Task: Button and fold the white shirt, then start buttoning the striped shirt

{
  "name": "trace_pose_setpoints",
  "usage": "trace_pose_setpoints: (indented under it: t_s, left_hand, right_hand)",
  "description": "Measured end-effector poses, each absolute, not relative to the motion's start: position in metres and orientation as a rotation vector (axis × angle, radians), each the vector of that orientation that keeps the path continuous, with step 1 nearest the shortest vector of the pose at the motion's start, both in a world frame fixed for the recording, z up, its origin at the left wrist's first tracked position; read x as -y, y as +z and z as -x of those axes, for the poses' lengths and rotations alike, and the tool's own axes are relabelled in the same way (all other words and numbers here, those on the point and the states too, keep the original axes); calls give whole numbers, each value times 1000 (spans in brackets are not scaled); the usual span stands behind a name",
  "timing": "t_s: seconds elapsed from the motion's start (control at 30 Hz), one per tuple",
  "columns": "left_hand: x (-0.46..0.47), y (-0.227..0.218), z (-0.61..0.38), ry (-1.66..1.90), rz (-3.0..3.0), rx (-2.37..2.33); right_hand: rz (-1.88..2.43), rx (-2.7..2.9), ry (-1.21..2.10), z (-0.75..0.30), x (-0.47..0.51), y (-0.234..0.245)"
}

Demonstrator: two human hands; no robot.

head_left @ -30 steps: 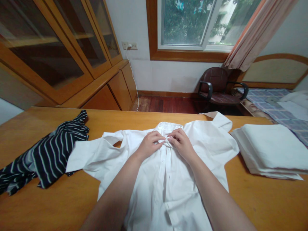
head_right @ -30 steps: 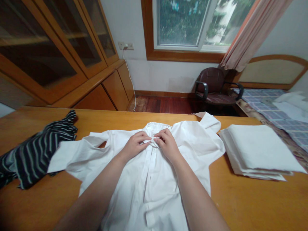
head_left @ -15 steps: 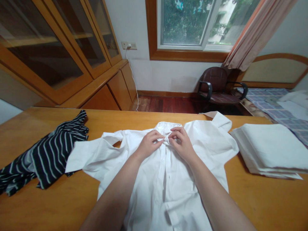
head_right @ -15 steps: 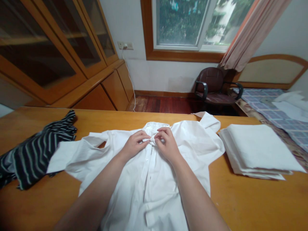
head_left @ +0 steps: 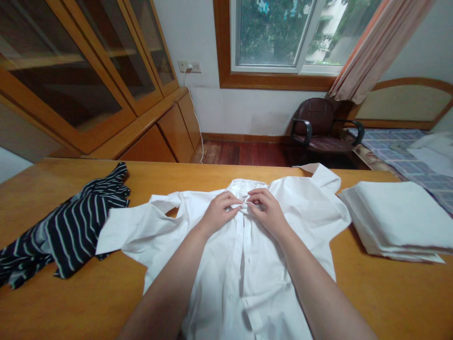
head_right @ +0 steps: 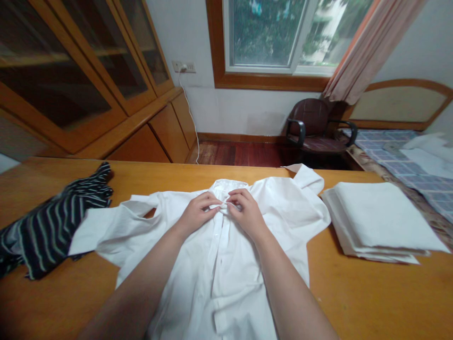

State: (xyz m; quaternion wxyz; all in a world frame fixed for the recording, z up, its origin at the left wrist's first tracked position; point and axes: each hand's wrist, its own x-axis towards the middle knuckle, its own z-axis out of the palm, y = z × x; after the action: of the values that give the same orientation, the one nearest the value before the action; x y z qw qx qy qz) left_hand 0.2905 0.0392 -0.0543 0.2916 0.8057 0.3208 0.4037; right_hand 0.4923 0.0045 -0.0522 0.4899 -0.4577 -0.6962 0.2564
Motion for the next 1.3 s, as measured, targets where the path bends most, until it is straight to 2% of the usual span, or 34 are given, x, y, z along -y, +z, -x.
trace_pose_setpoints:
  t_s: [0.77,1.3]
  left_hand:
    - [-40,-56,-290,1070,-2226,-867]
    - [-38,-58,-290,1021,-2279,-876]
  right_hand:
    - [1144,1814,597,-492,-3,-53]
    - [1136,1835,441,-490,-5,-54]
